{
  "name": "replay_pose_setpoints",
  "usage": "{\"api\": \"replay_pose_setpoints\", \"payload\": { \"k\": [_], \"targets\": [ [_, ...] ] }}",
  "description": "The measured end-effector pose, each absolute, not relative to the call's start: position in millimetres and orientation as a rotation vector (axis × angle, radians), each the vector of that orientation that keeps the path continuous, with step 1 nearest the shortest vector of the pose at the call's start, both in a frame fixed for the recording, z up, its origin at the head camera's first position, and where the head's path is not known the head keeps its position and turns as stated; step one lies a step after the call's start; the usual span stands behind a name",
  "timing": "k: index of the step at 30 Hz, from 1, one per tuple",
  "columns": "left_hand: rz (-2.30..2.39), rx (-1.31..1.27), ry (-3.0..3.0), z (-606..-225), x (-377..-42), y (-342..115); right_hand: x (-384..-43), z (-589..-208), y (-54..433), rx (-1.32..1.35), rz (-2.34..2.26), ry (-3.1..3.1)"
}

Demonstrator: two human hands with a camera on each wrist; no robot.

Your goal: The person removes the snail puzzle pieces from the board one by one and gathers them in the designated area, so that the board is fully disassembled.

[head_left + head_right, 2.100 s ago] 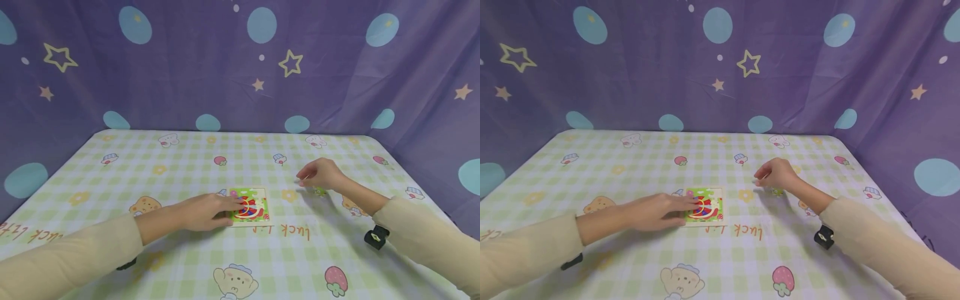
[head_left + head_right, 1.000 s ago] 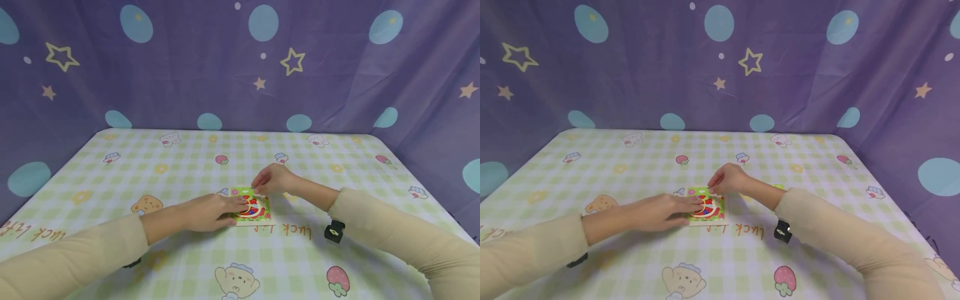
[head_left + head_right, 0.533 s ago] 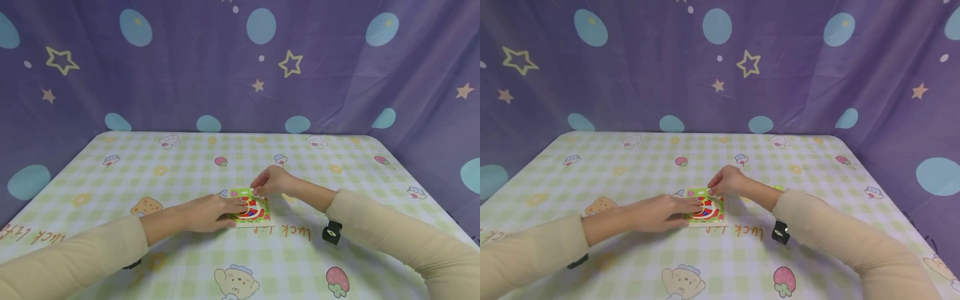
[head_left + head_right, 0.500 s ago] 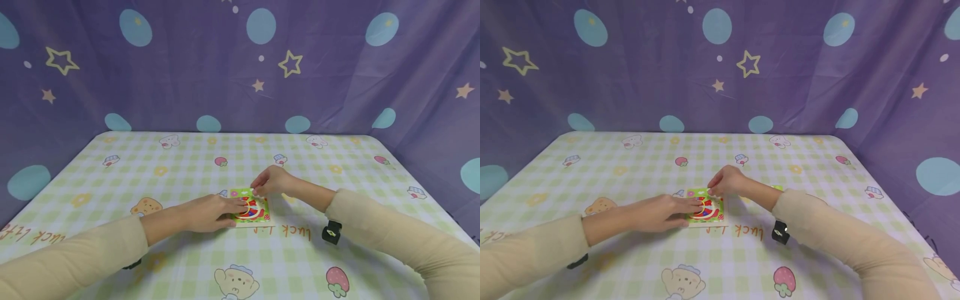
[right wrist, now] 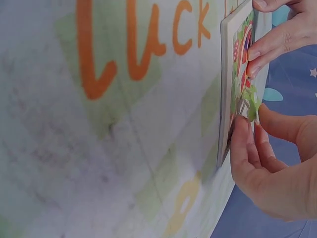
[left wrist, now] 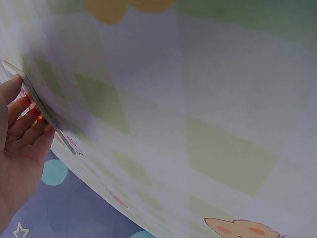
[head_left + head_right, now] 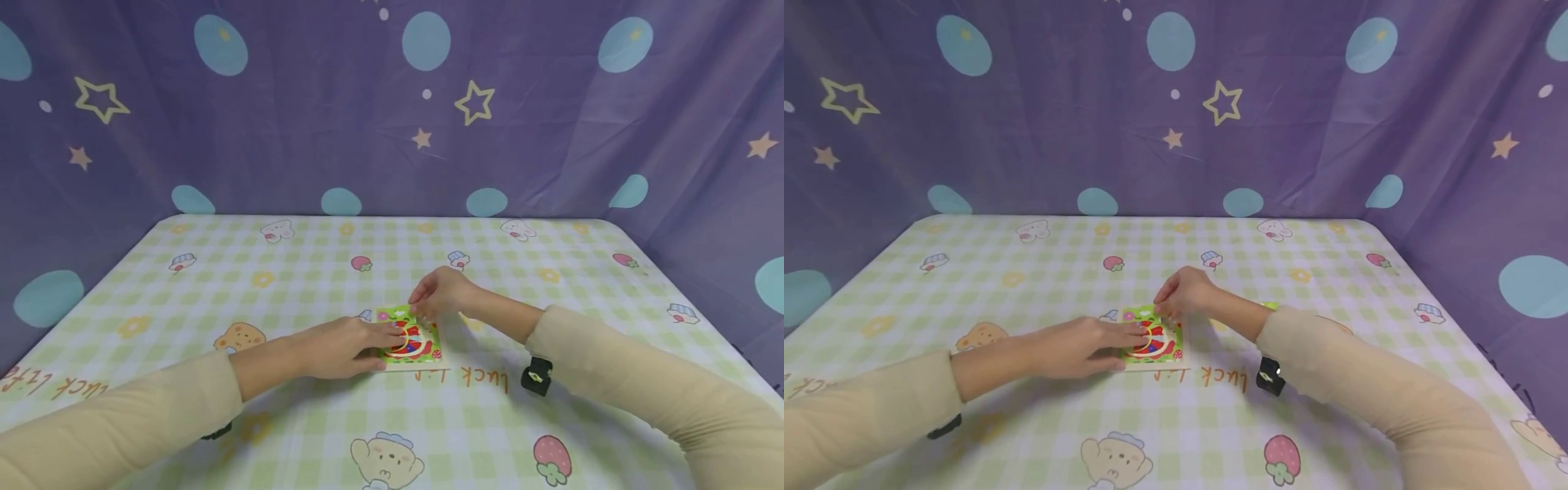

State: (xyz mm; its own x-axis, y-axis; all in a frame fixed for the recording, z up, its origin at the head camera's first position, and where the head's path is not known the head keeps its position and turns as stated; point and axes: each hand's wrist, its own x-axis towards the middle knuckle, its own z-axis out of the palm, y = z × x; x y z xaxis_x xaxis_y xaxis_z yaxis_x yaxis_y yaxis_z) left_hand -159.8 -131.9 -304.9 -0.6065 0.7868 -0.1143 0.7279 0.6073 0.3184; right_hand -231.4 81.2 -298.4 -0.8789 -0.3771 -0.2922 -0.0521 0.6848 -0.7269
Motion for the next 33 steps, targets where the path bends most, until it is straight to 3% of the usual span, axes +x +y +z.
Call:
{"api": "replay_pose_setpoints", "payload": {
  "k": [15, 33],
  "targets": [
    [0.346, 1.246, 2.595, -305.3, -159.7, -131.4, -233.6, -300.4, 76.3, -0.235, -1.11, 2.449],
    [0.343, 1.236, 2.596, -305.2, -159.4, -131.9, -241.0, -308.3, 117.3, -0.209, -1.208, 2.351]
  ]
}}
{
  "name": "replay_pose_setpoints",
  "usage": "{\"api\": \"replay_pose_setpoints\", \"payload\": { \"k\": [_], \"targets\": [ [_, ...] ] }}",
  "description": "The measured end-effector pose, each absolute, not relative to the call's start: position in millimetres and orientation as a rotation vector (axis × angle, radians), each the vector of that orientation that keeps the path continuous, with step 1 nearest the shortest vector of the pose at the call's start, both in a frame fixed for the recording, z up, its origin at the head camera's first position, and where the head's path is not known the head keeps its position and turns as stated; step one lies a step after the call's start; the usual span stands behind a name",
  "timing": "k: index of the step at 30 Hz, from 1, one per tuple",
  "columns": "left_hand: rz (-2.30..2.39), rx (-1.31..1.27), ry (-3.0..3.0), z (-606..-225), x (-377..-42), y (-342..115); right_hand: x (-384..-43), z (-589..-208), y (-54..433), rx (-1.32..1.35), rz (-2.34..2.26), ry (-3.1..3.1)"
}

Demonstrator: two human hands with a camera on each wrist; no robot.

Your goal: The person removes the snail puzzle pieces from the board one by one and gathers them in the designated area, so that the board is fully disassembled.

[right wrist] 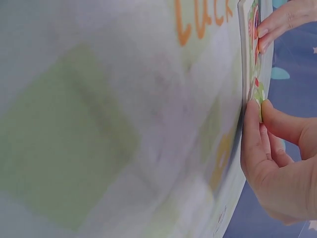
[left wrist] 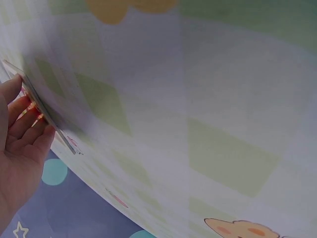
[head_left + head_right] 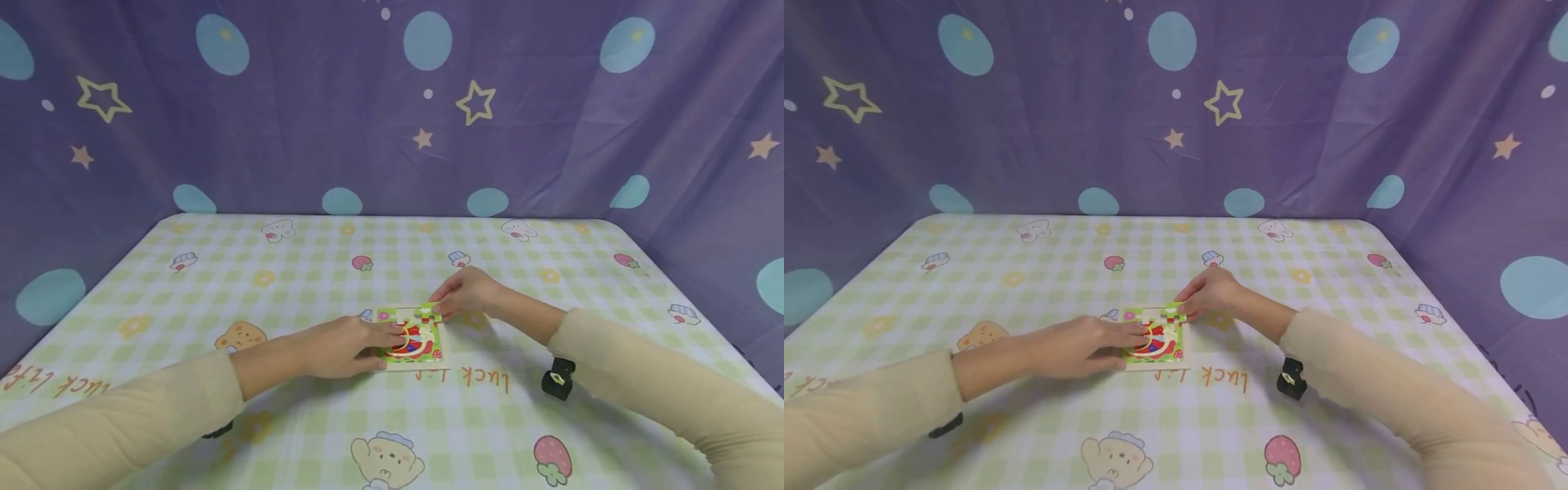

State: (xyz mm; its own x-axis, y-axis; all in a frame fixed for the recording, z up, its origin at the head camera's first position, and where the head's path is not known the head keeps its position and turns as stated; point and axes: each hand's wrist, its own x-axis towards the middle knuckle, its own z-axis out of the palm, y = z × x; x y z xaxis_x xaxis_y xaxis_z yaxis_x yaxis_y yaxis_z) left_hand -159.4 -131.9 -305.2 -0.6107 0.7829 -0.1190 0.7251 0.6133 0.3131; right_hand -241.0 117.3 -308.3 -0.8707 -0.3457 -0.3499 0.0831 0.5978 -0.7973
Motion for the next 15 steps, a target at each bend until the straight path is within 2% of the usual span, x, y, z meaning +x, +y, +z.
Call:
{"api": "replay_pose_setpoints", "payload": {
  "k": [15],
  "targets": [
    [0.335, 1.25, 2.613, -307.4, -160.1, -132.6, -240.2, -305.8, 161.8, -0.135, -1.227, 2.298]
  ]
}}
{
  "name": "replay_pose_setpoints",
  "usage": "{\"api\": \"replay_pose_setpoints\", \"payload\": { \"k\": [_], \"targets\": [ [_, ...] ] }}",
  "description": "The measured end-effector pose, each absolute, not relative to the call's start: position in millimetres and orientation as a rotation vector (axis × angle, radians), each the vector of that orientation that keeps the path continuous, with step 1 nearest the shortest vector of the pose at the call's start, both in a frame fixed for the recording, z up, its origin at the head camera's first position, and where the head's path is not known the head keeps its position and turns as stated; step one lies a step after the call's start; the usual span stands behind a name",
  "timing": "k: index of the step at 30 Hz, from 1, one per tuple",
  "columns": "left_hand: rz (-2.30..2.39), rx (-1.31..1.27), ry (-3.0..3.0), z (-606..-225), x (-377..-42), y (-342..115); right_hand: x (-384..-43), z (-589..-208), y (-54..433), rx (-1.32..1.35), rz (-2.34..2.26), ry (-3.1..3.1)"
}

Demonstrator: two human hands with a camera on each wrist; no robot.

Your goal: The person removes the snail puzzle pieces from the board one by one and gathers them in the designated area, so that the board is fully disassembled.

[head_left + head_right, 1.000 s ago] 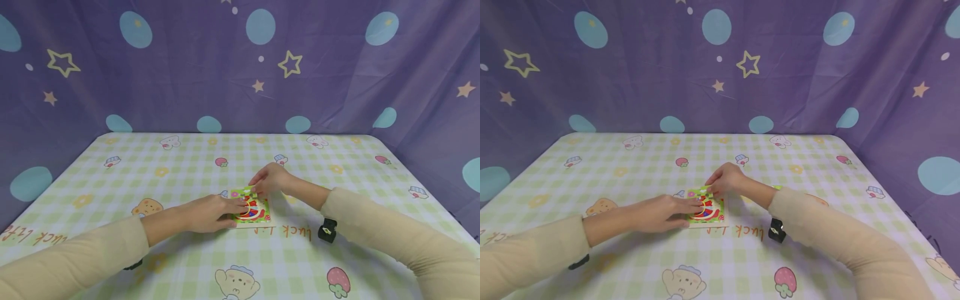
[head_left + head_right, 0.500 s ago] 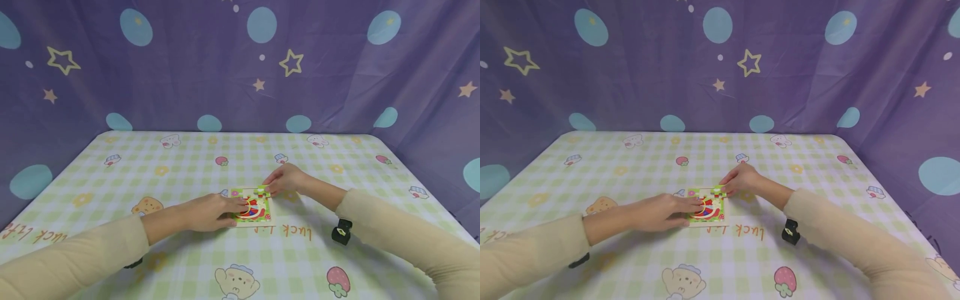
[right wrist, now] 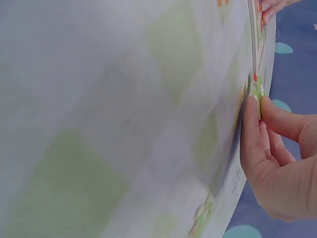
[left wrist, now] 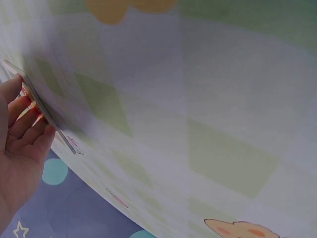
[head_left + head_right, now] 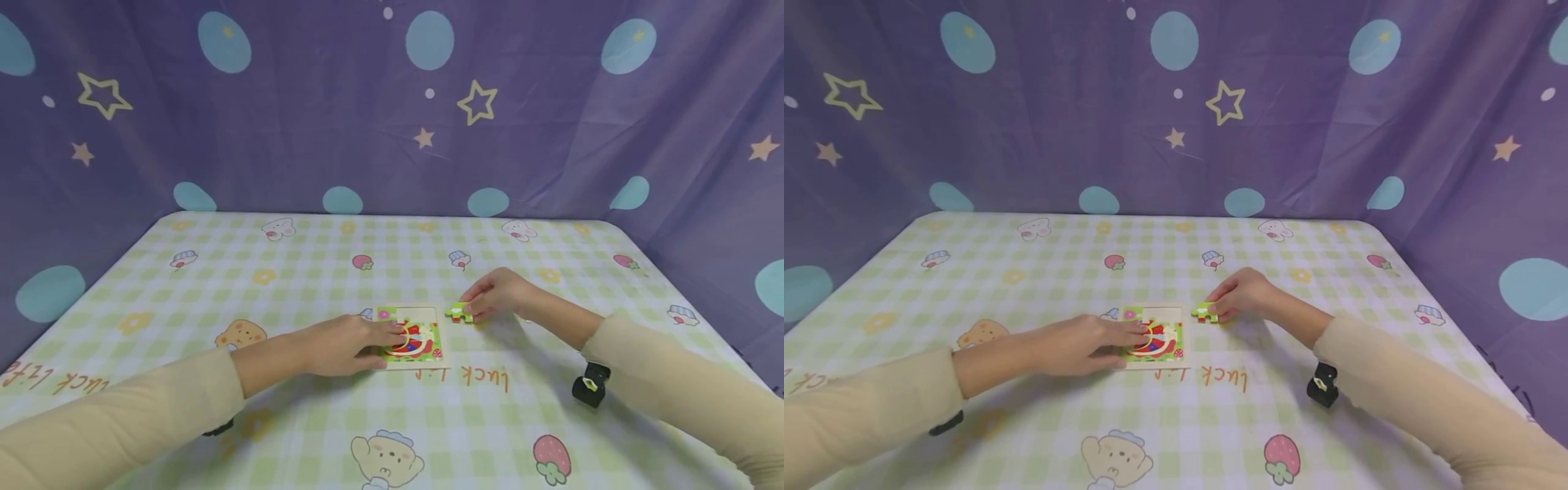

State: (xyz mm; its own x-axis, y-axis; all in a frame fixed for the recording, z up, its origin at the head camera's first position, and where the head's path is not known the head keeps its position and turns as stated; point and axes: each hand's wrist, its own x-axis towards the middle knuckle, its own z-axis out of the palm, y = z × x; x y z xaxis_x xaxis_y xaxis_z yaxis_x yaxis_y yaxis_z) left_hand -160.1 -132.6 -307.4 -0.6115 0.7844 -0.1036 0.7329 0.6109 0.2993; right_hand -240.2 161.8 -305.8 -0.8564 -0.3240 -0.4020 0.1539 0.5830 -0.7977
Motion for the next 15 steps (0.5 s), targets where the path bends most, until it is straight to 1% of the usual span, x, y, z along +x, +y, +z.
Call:
{"api": "replay_pose_setpoints", "payload": {
  "k": [8, 15],
  "targets": [
    [0.341, 1.234, 2.612, -307.3, -160.3, -131.7, -238.2, -301.3, 185.9, -0.115, -1.174, 2.331],
    [0.35, 1.222, 2.606, -307.6, -159.8, -131.8, -237.3, -301.2, 196.3, -0.101, -1.167, 2.347]
  ]
}}
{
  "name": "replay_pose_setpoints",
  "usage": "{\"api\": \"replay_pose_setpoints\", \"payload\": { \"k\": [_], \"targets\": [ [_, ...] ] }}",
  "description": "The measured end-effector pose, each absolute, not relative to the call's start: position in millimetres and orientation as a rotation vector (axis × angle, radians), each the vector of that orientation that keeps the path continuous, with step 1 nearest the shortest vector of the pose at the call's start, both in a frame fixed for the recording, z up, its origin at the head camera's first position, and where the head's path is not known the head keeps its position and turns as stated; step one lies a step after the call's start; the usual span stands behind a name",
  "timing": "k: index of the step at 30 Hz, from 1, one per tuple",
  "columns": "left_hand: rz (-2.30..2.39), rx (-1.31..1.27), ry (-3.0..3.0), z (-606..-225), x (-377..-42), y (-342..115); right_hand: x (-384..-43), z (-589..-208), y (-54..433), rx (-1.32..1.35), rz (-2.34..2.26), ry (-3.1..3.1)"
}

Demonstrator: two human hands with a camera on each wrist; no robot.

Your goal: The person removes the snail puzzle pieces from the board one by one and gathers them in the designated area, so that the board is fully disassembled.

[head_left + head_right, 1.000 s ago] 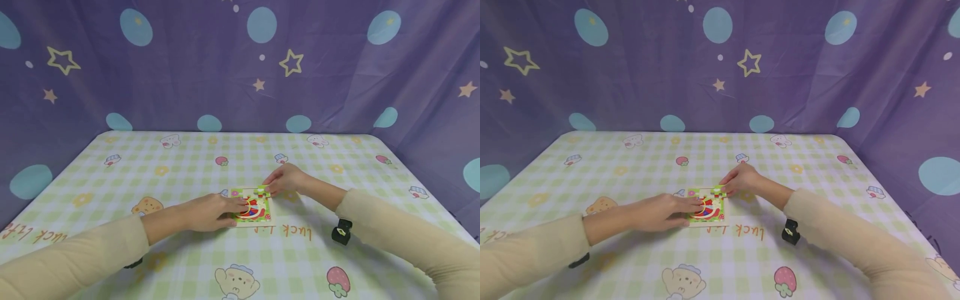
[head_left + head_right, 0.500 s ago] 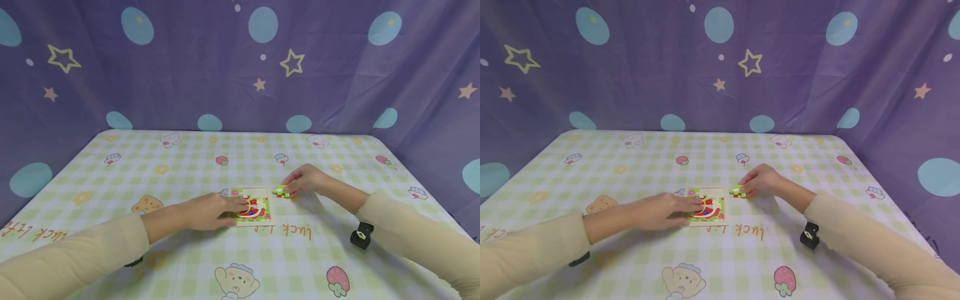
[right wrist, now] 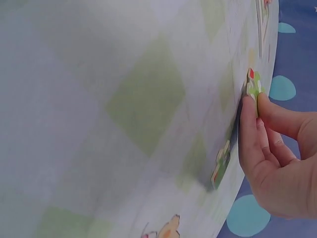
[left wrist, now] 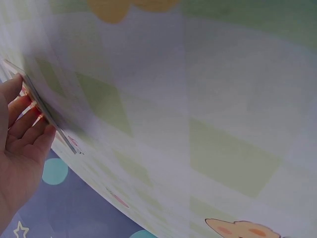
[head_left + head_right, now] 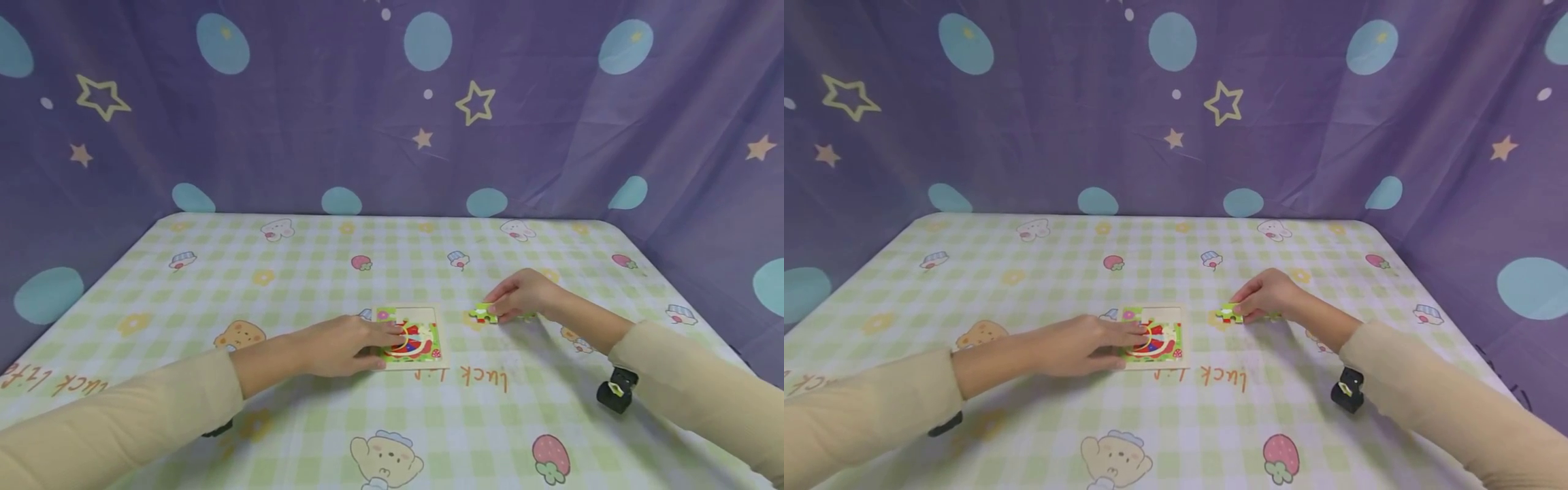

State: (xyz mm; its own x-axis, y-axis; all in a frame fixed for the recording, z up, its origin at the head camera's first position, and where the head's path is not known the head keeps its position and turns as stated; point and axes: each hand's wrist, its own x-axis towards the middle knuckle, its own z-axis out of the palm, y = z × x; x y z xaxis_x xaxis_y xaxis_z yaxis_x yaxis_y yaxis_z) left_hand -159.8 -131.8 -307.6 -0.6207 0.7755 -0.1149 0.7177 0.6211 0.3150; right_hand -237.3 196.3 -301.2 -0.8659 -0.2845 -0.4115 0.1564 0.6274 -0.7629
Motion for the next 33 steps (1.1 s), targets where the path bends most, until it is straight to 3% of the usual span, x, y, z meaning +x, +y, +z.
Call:
{"api": "replay_pose_setpoints", "payload": {
  "k": [18, 33],
  "targets": [
    [0.333, 1.226, 2.619, -308.3, -158.8, -131.8, -238.2, -296.6, 201.5, -0.439, -0.673, 2.768],
    [0.356, 1.209, 2.614, -307.7, -158.8, -131.7, -240.6, -300.3, 202.9, -0.52, -0.625, 2.791]
  ]
}}
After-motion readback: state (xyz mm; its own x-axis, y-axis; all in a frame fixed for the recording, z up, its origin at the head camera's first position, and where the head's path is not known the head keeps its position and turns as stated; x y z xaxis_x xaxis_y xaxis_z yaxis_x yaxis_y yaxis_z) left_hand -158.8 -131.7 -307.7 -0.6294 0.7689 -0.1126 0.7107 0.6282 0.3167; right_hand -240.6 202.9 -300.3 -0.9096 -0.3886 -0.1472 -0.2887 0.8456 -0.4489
